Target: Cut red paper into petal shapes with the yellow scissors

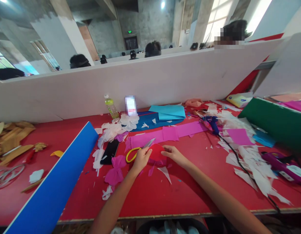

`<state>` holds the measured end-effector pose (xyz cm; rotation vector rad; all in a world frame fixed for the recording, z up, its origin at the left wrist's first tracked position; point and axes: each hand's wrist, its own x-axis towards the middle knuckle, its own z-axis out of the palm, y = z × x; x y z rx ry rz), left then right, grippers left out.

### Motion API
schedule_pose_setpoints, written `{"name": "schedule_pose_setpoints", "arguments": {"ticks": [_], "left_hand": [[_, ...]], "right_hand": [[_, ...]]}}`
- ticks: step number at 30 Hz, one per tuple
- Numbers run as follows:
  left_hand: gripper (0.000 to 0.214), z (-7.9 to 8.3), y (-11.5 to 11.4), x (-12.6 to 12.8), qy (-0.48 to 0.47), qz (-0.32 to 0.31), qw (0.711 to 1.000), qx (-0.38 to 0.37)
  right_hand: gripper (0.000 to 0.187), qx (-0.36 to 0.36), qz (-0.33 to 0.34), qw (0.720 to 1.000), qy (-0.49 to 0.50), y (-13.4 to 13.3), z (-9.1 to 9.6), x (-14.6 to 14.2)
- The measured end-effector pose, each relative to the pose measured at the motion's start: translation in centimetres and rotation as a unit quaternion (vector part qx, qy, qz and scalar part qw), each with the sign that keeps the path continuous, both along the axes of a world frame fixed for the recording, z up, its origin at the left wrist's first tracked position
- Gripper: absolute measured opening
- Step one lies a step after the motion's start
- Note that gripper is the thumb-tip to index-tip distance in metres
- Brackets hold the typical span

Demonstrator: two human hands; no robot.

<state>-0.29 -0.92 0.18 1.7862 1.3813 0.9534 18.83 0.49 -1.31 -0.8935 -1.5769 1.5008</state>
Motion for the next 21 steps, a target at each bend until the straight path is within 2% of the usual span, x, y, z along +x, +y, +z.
{"name": "schedule_pose_setpoints", "arguments": {"ticks": [3, 6, 17, 21], "left_hand": [[0.038, -0.33, 0.03, -0.01, -0.028, 0.016, 0.999, -0.007], [0.04, -0.51, 0.03, 0.06, -0.045, 0.019, 0.999, -0.018], [0.04, -0.9, 0.51, -0.01, -0.098, -0.006, 0.993, -0.06], [0.037, -0.65, 0.93, -0.48, -0.083, -0.018, 0.993, -0.079]], "right_hand": [[0.032, -0.047, 0.0, 0.998, 0.043, -0.26, -0.17, -0.37], [0.029, -0.056, -0.012, 0.998, 0.041, -0.33, -0.2, -0.52], [0.027, 0.019, -0.05, 0.998, -0.034, 0.19, -0.58, -0.24], [0.026, 0.041, -0.064, 0.996, -0.052, 0.42, -0.86, -0.01]]}}
